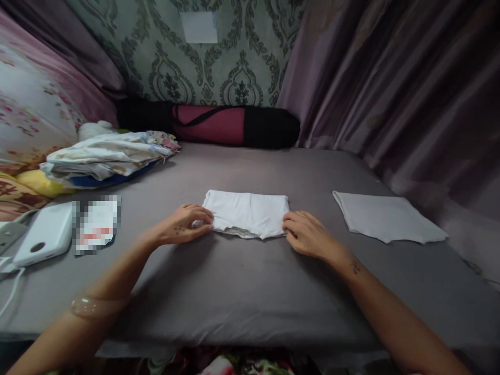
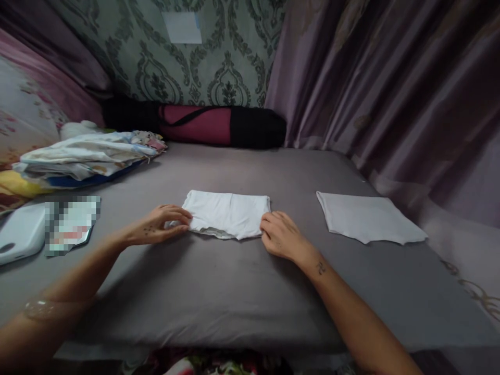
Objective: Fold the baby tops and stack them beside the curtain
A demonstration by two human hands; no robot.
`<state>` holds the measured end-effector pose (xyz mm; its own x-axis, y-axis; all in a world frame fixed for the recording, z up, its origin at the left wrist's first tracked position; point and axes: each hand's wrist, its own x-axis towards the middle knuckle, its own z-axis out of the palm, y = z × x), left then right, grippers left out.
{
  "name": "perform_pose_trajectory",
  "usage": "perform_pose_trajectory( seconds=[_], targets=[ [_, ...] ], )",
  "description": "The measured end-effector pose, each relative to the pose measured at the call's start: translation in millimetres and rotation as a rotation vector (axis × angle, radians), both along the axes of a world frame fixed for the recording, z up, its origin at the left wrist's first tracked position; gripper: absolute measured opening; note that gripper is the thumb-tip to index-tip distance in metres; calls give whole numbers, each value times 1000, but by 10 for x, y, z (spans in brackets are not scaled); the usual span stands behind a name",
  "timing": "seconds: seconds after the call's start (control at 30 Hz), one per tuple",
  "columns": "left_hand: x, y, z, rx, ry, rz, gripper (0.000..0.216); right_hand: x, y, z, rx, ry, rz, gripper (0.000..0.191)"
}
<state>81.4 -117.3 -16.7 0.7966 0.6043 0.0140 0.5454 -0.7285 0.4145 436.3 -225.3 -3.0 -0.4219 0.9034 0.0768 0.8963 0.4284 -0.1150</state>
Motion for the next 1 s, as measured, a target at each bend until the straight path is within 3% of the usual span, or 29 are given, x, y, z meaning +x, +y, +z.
perform_pose_trajectory(
  seconds=[0.13, 0.2, 0.3, 0.43, 0.67, 1.0],
  targets=[
    [335, 11, -25, 148, -77, 121, 43, -363, 221, -39, 146, 17, -68, 33],
    [536, 24, -63, 218, -63, 97, 53, -563, 349, -119, 185, 35, -88, 44],
    [757, 79, -124, 232, 23, -9, 80, -776, 510, -258, 133, 37, -91, 55],
    [829, 208, -237, 188, 142, -59, 107, -839, 632, -400, 24, 43, -111, 60],
    [778, 306, -462, 155, 195, -52, 112, -813, 647, -492, -10, 63, -139, 62],
    [814, 301, -459, 148, 192, -42, 115, -847, 646, -500, 12, 62, -164, 61]
  ],
)
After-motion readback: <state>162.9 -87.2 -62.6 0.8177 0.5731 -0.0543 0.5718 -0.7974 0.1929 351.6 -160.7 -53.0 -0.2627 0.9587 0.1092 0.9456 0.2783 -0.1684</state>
